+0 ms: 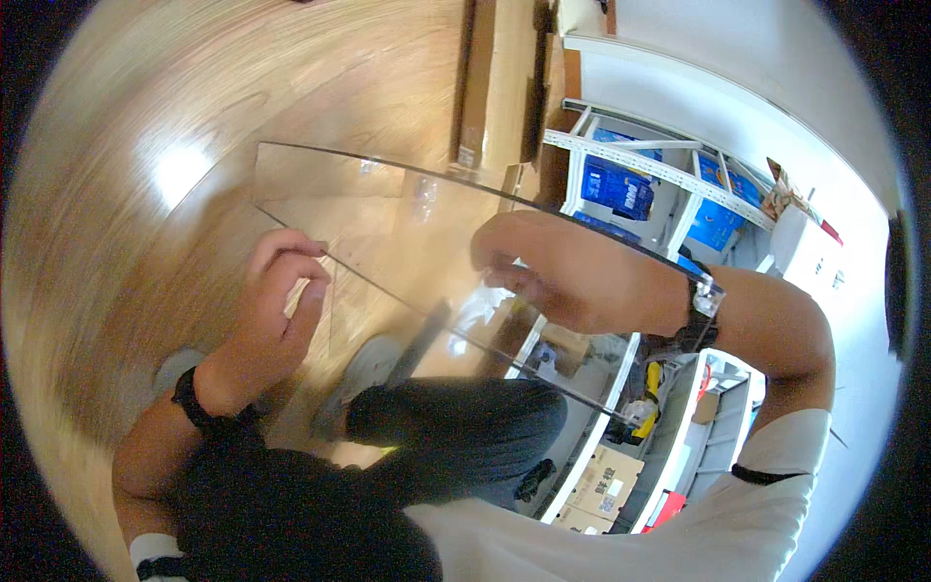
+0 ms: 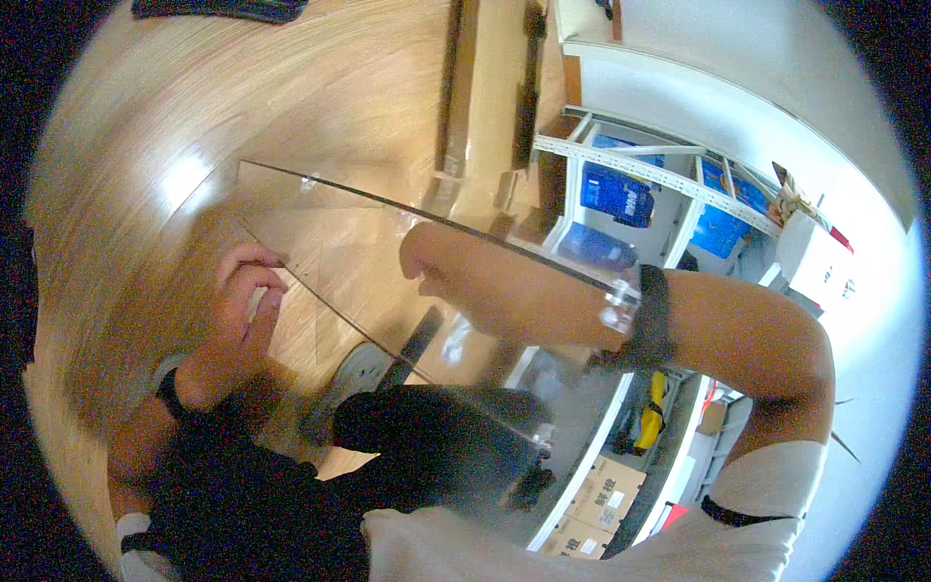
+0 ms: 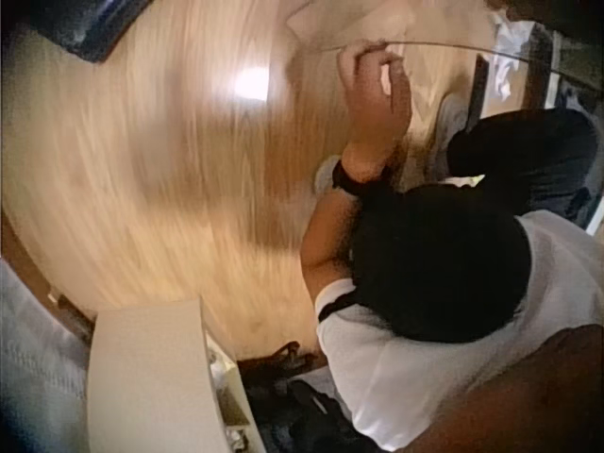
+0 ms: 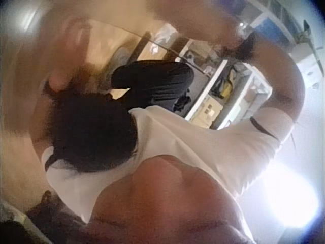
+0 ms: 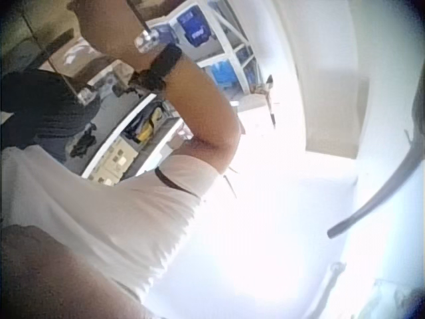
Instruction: The person is assembling a clear acrylic display box by fitting panels together and potentially using small fasteners.
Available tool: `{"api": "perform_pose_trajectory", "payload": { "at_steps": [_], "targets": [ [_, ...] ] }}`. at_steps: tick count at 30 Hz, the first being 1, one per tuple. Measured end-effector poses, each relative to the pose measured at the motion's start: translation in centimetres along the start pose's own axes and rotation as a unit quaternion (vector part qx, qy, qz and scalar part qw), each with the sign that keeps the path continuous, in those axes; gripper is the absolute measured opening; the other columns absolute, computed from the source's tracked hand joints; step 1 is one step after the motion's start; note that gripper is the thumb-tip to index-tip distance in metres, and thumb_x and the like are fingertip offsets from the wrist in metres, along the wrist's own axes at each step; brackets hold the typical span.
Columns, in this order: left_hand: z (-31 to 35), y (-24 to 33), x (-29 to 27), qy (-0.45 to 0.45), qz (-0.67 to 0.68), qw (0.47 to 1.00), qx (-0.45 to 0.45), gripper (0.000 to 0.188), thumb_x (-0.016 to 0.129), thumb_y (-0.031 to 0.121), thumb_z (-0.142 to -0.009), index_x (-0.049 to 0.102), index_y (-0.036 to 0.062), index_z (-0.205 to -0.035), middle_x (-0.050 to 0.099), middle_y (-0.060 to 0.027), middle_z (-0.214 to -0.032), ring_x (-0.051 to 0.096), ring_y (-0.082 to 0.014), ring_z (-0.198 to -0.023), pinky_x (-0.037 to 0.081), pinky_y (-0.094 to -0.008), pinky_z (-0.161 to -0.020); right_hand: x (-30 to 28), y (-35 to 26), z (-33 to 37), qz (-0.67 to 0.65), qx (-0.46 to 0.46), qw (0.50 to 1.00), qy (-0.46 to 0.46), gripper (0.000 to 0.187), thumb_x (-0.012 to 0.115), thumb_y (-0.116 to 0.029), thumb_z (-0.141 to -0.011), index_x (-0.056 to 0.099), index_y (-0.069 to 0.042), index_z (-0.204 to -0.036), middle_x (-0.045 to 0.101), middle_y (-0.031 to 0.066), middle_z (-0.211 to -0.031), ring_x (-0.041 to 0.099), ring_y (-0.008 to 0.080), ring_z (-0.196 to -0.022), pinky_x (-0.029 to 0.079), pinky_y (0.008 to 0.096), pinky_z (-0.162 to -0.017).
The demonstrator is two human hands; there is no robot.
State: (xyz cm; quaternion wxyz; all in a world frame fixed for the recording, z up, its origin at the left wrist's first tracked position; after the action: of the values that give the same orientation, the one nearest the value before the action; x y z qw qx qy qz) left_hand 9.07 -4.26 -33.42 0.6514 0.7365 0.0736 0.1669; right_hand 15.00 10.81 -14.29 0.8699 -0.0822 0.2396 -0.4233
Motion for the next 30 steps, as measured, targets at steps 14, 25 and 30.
{"api": "perform_pose_trajectory", "payload": {
  "at_steps": [14,25,30],
  "targets": [
    [-1.1,0.7,-0.3,-0.011,-0.012,1.0,0.004,0.006,0.058,0.004,-0.094,0.059,0.0014,-0.099,0.056,-0.018,-0.114,0.057,-0.0331,-0.108,0.045,-0.0394,-0.097,-1.8,-2.8,0.5,0.343,-0.063,0.935,0.06,0.023,0.057,-0.007,-0.088,0.054,0.001,-0.11,0.059,0.0177,-0.097,0.065,0.0349,-0.083,0.057,0.0401,-0.071],
    [-0.9,0.8,-0.4,-0.004,-0.001,1.0,-0.008,0.011,0.06,0.009,-0.096,0.061,0.0014,-0.104,0.056,-0.0171,-0.11,0.058,-0.0338,-0.104,0.047,-0.0397,-0.094,0.8,-1.0,-5.5,0.095,-0.089,0.988,0.079,0.014,0.064,-0.013,-0.093,0.063,-0.003,-0.101,0.067,0.0184,-0.096,0.067,0.0376,-0.091,0.053,0.0443,-0.08],
    [-1.2,0.7,-0.4,0.026,0.011,1.0,-0.009,0.011,0.063,0.01,-0.096,0.064,0.0006,-0.102,0.059,-0.0163,-0.103,0.059,-0.0339,-0.098,0.049,-0.0389,-0.088,1.6,1.0,-6.6,0.051,0.021,0.995,0.084,0.015,0.067,-0.019,-0.093,0.066,-0.005,-0.1,0.07,0.017,-0.089,0.068,0.0366,-0.084,0.053,0.0439,-0.076]
  ]
}}
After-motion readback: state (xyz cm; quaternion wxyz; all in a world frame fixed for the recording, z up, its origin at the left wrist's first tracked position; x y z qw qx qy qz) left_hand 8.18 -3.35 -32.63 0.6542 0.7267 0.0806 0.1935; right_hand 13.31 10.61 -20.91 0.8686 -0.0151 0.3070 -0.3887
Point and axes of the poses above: each hand's wrist, its own z-axis away from the middle knuckle, its own x-axis out of the palm, y = z × x, the point moved 7 cm from there along -z, towards the middle knuckle
